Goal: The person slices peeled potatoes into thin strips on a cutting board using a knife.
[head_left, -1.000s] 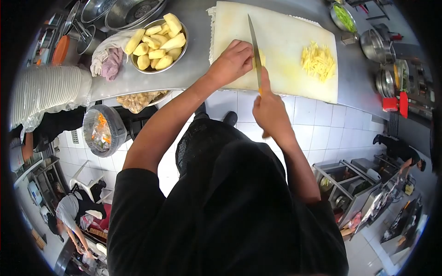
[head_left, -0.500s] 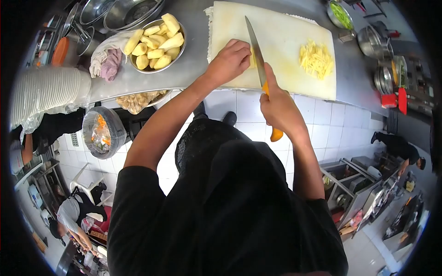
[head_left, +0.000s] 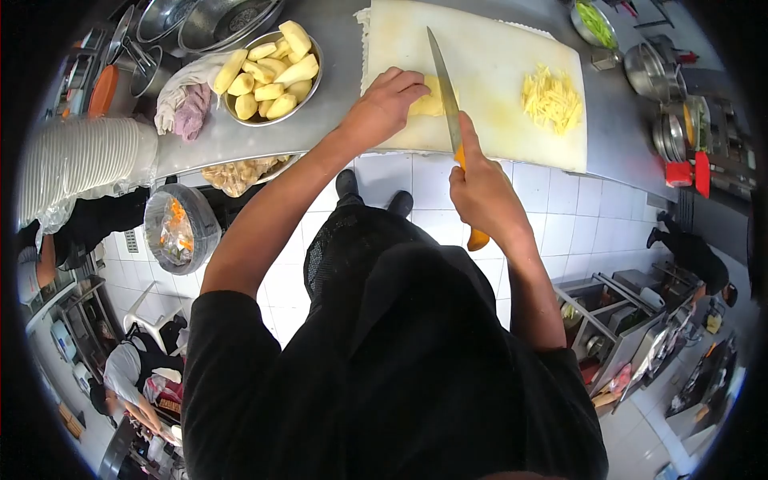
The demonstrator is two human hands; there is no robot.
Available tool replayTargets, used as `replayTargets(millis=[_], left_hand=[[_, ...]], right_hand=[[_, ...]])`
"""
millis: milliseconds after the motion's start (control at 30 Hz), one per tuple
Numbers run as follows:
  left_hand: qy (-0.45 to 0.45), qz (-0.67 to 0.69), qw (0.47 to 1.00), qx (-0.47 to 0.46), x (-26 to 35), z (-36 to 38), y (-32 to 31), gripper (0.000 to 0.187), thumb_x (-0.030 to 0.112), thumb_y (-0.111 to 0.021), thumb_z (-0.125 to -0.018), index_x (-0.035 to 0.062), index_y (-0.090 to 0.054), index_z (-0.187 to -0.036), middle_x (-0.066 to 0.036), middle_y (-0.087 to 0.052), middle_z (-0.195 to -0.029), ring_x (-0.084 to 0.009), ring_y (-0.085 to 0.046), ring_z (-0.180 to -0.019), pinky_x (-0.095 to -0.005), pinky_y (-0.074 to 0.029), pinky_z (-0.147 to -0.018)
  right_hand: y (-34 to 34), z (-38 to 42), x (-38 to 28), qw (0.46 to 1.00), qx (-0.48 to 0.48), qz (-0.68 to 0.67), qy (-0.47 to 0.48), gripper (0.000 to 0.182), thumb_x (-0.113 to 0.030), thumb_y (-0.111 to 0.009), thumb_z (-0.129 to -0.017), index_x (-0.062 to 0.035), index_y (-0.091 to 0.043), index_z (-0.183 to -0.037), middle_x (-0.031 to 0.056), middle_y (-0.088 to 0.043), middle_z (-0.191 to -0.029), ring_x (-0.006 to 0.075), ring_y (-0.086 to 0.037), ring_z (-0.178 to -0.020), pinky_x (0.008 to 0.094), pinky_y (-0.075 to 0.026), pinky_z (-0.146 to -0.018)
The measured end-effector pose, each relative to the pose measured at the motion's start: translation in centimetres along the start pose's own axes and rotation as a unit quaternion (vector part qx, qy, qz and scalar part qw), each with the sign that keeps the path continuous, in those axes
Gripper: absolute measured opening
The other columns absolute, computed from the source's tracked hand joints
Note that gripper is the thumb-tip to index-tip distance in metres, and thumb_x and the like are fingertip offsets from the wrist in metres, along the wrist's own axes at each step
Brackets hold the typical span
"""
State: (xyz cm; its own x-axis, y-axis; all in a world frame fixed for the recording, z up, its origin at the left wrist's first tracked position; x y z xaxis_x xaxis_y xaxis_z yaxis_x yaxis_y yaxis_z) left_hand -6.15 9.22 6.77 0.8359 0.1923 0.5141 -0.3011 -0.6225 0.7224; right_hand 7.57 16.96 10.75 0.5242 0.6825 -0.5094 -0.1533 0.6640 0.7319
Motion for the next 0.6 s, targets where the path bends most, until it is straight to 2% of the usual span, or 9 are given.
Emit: replayTargets(millis=[133, 333, 433, 533, 600], left_hand=[[0.002, 0.002, 1.000, -0.015, 0.0, 0.2, -0.4, 0.039, -0.009, -0.057, -0.074, 0.0043, -0.068, -0.109, -0.008, -0.063, -0.117, -0.0284, -0.056, -0.109, -0.0370, -0.049, -0.097], [-0.005, -0.024, 0.998, -0.053, 0.2, 0.1, -0.8, 0.045, -0.008, -0.058, -0.073, 0.0037, -0.064, -0.116, -0.008, -0.059, -0.124, -0.0291, -0.053, -0.113, -0.0370, -0.046, -0.100], [-0.002, -0.034, 0.997, -0.064, 0.2, 0.2, -1.0, 0.046, -0.007, -0.059, -0.072, 0.0035, -0.064, -0.117, -0.007, -0.058, -0.126, -0.0291, -0.052, -0.114, -0.0371, -0.046, -0.100], [-0.001, -0.027, 0.998, -0.064, 0.1, 0.2, -1.0, 0.046, -0.008, -0.058, -0.072, 0.0037, -0.064, -0.117, -0.007, -0.058, -0.126, -0.0289, -0.052, -0.114, -0.0372, -0.046, -0.100], [-0.002, -0.024, 0.998, -0.063, 0.0, 0.1, -0.9, 0.046, -0.008, -0.058, -0.072, 0.0039, -0.064, -0.117, -0.007, -0.058, -0.126, -0.0288, -0.052, -0.114, -0.0371, -0.046, -0.099]], right_hand=[[-0.2, 0.1, -0.2, 1.000, -0.006, -0.005, -0.002, 0.077, -0.007, -0.048, -0.093, -0.0114, -0.009, -0.159, 0.0317, -0.066, -0.083, 0.0476, -0.065, -0.078, 0.0531, -0.049, -0.080], [-1.0, -0.1, -0.1, 1.000, -0.001, -0.006, 0.004, 0.075, -0.007, -0.048, -0.094, -0.0104, -0.009, -0.158, 0.0325, -0.065, -0.080, 0.0498, -0.064, -0.074, 0.0569, -0.050, -0.076], [-1.5, -0.4, 0.2, 1.000, 0.010, -0.017, 0.001, 0.074, -0.007, -0.047, -0.094, -0.0100, -0.009, -0.158, 0.0299, -0.064, -0.074, 0.0481, -0.064, -0.068, 0.0553, -0.052, -0.072], [-2.2, -2.9, 0.1, 0.995, -0.015, -0.097, -0.035, 0.076, -0.005, -0.047, -0.091, -0.0047, -0.010, -0.157, 0.0283, -0.066, -0.073, 0.0452, -0.066, -0.069, 0.0529, -0.053, -0.073], [-1.5, -6.9, 0.6, 0.997, 0.038, -0.050, 0.034, 0.077, -0.006, -0.046, -0.090, -0.0053, -0.009, -0.158, 0.0268, -0.066, -0.073, 0.0423, -0.065, -0.063, 0.0506, -0.054, -0.070]])
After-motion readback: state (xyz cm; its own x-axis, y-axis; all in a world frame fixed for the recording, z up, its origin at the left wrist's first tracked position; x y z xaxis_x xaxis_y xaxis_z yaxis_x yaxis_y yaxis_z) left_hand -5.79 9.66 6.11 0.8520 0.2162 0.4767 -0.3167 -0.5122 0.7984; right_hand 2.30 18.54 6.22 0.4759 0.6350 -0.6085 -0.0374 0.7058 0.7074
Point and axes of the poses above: each hand's wrist, its own z-axis away from the middle knuckle, its own y-axis out of the back of the hand, x = y × z, the point moved 9 cm from there along -z, towards the middle knuckle
